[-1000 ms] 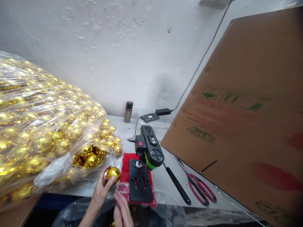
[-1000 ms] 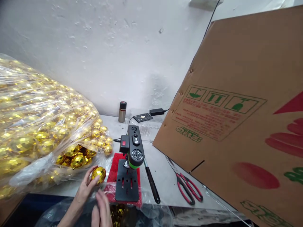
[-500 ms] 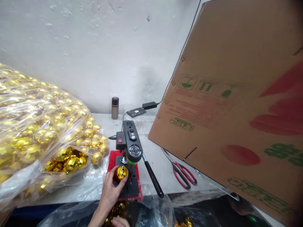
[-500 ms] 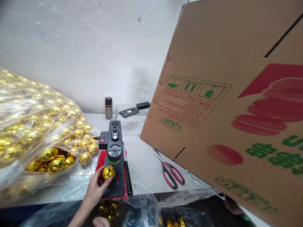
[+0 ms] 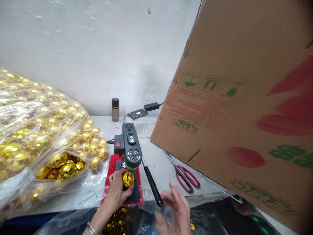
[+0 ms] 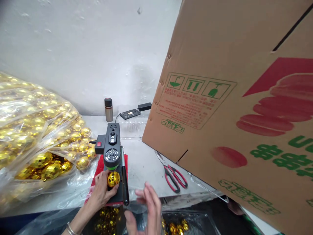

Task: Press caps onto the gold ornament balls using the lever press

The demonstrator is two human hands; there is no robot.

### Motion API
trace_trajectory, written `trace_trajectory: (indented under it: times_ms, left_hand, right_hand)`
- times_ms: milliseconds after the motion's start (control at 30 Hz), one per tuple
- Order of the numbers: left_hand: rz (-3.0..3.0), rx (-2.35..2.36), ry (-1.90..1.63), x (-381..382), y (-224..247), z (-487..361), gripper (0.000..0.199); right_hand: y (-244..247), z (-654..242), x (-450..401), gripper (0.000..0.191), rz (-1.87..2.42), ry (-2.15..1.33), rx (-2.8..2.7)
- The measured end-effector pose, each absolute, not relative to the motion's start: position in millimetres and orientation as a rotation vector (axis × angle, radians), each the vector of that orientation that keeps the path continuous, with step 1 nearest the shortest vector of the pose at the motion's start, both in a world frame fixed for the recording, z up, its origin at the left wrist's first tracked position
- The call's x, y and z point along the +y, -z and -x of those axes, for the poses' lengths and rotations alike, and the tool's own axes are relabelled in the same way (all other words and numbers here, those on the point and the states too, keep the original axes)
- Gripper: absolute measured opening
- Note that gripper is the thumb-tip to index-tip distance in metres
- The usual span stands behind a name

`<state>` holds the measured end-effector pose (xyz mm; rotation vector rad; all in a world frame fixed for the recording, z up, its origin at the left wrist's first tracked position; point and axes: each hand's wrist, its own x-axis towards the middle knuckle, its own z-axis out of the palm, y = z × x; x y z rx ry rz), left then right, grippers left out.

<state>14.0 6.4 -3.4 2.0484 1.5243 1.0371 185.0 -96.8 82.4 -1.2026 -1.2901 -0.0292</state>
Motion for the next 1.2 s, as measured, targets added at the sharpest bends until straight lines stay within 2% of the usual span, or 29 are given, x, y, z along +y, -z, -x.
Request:
trace_trajectory:
  times_ms: [100,233,367,567,867,1200]
  left_hand:
    - [-2.035,1.516,-0.988,6.2,0.5,-12.3,0.043]
    - [-2.003,1.521,-0.933,4.0,0.2,-13.0,0.047]
    - [-1.996,1.565,-0.928,1.7,-1.4,-16.4,0.043]
    - [-2.031,1.577,-0.898,-1.4,-4.5,-18.1,0.035]
    - [-1.99,1.544,-0.938,-0.6,0.4,-20.0,0.042]
    - [-1.93,1.52,-0.946,0.3,-1.6,-21.1,0.046]
  right_hand:
    - [-129.8,-192.8,-58.7,0.052,0.98,0.178,-1.498]
    - [-165.9,-179.5,-33.5,0.027,0.815,0.093,-1.686]
    - [-149.1,-165.8,-34.0,0.036,0.843,0.094,-1.605]
    - [-109.6,-161.3,-41.1,0.037,0.955,0.144,-1.513]
    - [-101.2,-145.6,-35.3,0.039,0.911,0.141,-1.338]
    - [-93.0,-154.3,-33.8,0.04,0.911,0.134,-1.392]
